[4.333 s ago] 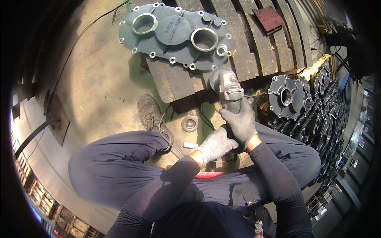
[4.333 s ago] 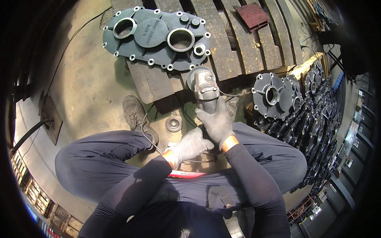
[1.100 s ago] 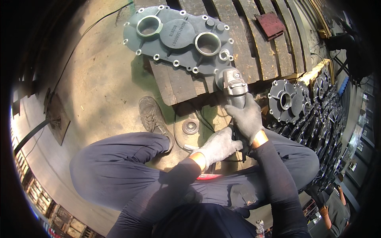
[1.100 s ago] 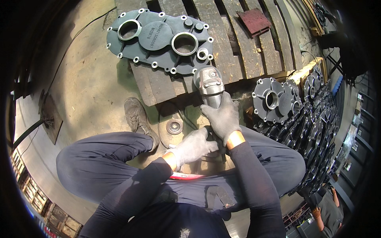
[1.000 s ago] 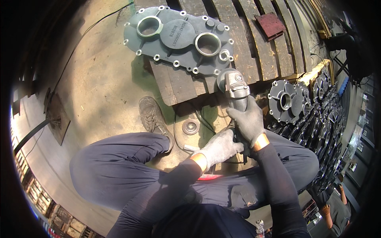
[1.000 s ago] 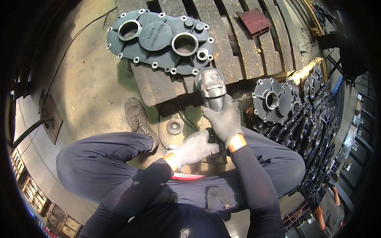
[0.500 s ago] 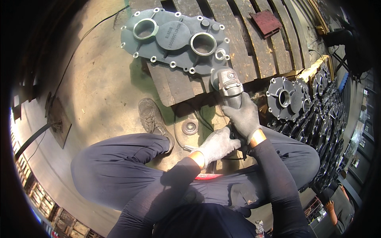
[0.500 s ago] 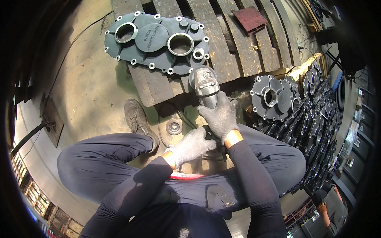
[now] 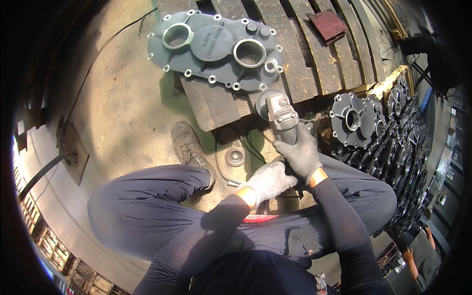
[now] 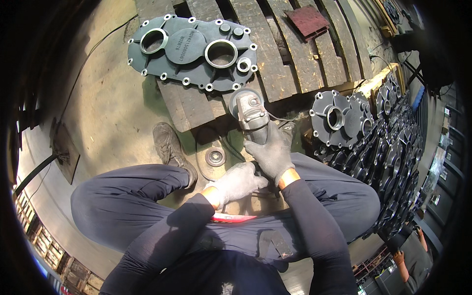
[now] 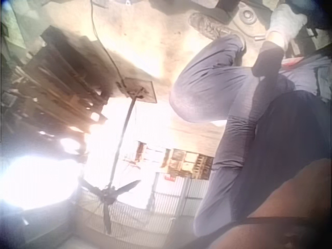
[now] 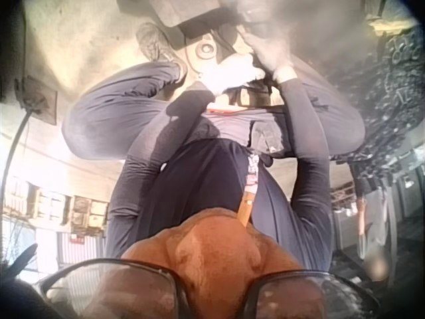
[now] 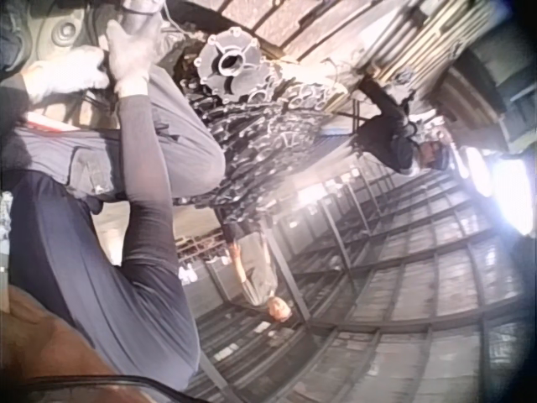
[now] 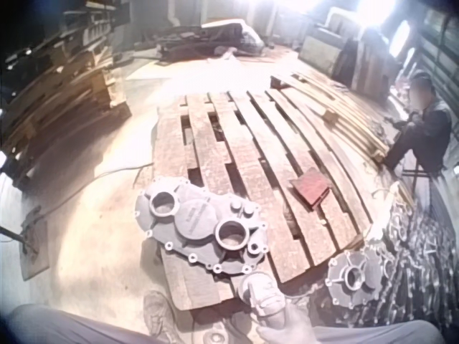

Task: The person sits on the floor and uses an angle grinder to smooth the edges of metal engine parts. They adjust the grinding disc, then grind several parts one at a time, placing finished pieces on a wooden pallet.

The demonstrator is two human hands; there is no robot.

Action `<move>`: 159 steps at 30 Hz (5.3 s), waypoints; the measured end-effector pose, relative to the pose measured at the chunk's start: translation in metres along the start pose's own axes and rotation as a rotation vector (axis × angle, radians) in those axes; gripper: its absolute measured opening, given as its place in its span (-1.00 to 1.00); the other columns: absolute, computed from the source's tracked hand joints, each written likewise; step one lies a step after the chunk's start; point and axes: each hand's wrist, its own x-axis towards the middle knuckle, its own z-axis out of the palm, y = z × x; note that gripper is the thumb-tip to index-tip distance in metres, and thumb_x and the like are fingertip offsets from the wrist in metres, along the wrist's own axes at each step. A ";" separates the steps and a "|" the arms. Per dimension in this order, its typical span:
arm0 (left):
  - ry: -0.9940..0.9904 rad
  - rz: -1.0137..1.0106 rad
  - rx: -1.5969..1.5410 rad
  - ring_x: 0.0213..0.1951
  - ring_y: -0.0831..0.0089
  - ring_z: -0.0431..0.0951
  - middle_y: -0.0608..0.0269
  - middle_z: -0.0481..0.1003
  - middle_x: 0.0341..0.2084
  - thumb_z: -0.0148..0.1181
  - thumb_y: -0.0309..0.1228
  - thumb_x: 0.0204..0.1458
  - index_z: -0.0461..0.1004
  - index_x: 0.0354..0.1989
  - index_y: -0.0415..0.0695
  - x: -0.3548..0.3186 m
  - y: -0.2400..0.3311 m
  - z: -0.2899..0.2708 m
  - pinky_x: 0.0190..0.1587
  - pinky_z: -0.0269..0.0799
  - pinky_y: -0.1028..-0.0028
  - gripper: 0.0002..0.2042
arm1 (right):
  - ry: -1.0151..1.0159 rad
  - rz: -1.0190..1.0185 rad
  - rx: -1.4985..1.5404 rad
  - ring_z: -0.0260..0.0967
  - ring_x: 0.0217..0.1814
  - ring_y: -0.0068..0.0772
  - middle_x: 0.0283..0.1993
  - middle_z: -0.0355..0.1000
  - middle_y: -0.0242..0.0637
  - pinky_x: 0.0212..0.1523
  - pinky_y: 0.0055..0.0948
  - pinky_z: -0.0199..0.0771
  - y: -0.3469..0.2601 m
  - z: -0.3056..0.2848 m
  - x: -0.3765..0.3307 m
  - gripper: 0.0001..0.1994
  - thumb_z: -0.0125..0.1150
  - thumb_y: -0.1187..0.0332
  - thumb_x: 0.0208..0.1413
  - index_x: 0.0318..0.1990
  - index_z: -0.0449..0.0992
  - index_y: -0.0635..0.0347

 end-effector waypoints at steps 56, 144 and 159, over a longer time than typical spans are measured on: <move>0.053 0.000 0.130 -0.04 -0.24 0.71 -0.38 0.68 -0.18 0.28 0.05 0.24 0.68 -0.09 -0.43 -0.008 0.023 0.000 0.10 0.56 0.02 -0.40 | -0.075 -0.022 0.170 0.65 0.09 -0.12 0.03 0.66 0.01 0.18 -0.18 0.60 0.002 -0.022 0.007 -0.37 0.59 0.15 0.01 0.17 0.54 0.34; 1.236 -0.073 0.819 0.14 -0.13 0.66 -0.19 0.53 0.13 0.41 -0.01 0.22 0.54 0.16 -0.18 0.109 0.129 -0.204 0.23 0.54 0.02 -0.47 | 0.231 0.062 0.008 0.69 0.07 -0.09 0.03 0.71 0.04 0.15 -0.17 0.63 0.005 -0.152 0.085 -0.36 0.58 0.17 -0.01 0.20 0.58 0.36; 1.167 0.179 0.986 0.52 -0.07 0.24 0.45 0.53 0.37 0.41 -0.32 0.09 0.67 0.20 0.12 0.125 0.090 -0.221 0.55 -0.01 -0.18 -0.56 | 0.184 0.012 0.111 0.67 0.13 0.14 0.05 0.68 0.13 0.21 -0.10 0.61 -0.012 -0.152 0.089 -0.38 0.55 0.15 -0.02 0.15 0.57 0.33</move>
